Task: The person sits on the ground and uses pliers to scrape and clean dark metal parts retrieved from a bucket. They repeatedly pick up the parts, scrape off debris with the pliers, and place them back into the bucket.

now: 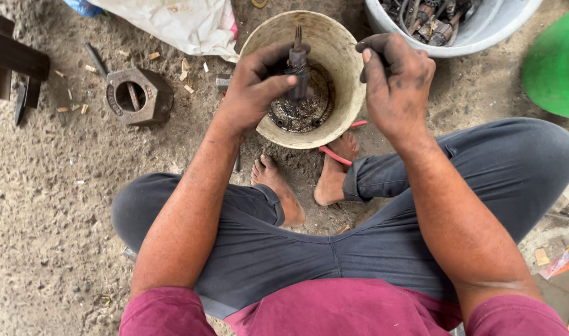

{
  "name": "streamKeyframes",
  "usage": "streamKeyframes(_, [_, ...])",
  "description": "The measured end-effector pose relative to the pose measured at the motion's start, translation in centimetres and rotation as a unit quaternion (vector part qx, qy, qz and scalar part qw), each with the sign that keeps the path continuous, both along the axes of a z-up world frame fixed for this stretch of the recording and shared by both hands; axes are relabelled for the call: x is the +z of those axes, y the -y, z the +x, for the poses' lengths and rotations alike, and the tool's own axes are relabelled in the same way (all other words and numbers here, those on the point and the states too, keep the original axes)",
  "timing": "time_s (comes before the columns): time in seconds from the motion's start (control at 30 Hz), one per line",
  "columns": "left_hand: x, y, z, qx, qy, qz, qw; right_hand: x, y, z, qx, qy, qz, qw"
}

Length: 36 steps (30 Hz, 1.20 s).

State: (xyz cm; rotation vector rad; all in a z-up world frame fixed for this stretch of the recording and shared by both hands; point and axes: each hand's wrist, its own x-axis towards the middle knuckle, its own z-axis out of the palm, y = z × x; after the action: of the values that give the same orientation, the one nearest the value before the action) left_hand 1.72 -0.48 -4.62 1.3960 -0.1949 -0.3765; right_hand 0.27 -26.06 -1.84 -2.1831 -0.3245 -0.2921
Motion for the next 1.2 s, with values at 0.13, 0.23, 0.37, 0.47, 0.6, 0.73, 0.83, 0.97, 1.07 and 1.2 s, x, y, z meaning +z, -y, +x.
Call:
streamKeyframes(0.13, [1.3,-0.2,-0.5,-0.012,-0.102,-0.203,0.974,0.4,-0.1,-0.5,0.008,-0.012,0.009,1.000])
streamKeyframes(0.23, [0.9,-0.4,-0.2,0.122,-0.132,-0.241,0.954,0.7,-0.5,-0.8,0.043,-0.037,-0.057,0.997])
streamKeyframes(0.37, [-0.8,-0.2,0.8,0.258,-0.173,-0.286,0.907,0.8,-1.9,-1.9,0.119,0.007,-0.091,0.989])
streamKeyframes(0.47, [-1.2,-0.3,0.5,0.278,-0.155,-0.296,0.901,0.5,-2.9,-2.3,0.141,-0.035,-0.050,0.988])
streamKeyframes(0.6, [-0.9,-0.6,0.1,0.257,-0.110,-0.240,0.930,0.3,-1.7,-0.8,0.098,-0.115,-0.039,0.988])
streamKeyframes(0.73, [0.1,-1.2,-0.1,0.153,-0.132,-0.214,0.956,1.1,-0.5,-1.2,0.086,-0.036,-0.040,0.995])
streamKeyframes(0.83, [0.1,-1.2,0.8,0.113,-0.116,-0.112,0.980,1.4,-0.8,-1.9,0.079,-0.034,-0.035,0.996])
streamKeyframes(0.97, [-0.5,0.0,0.9,0.161,-0.104,-0.072,0.979,2.0,-2.5,-3.1,0.126,0.000,0.005,0.992])
streamKeyframes(1.07, [0.1,0.1,0.7,0.183,-0.084,-0.173,0.964,2.8,-2.9,-3.6,0.142,0.016,-0.023,0.989])
streamKeyframes(1.2, [1.7,-1.5,0.6,0.111,-0.038,-0.210,0.971,2.1,-2.2,-2.9,0.106,-0.131,0.128,0.977])
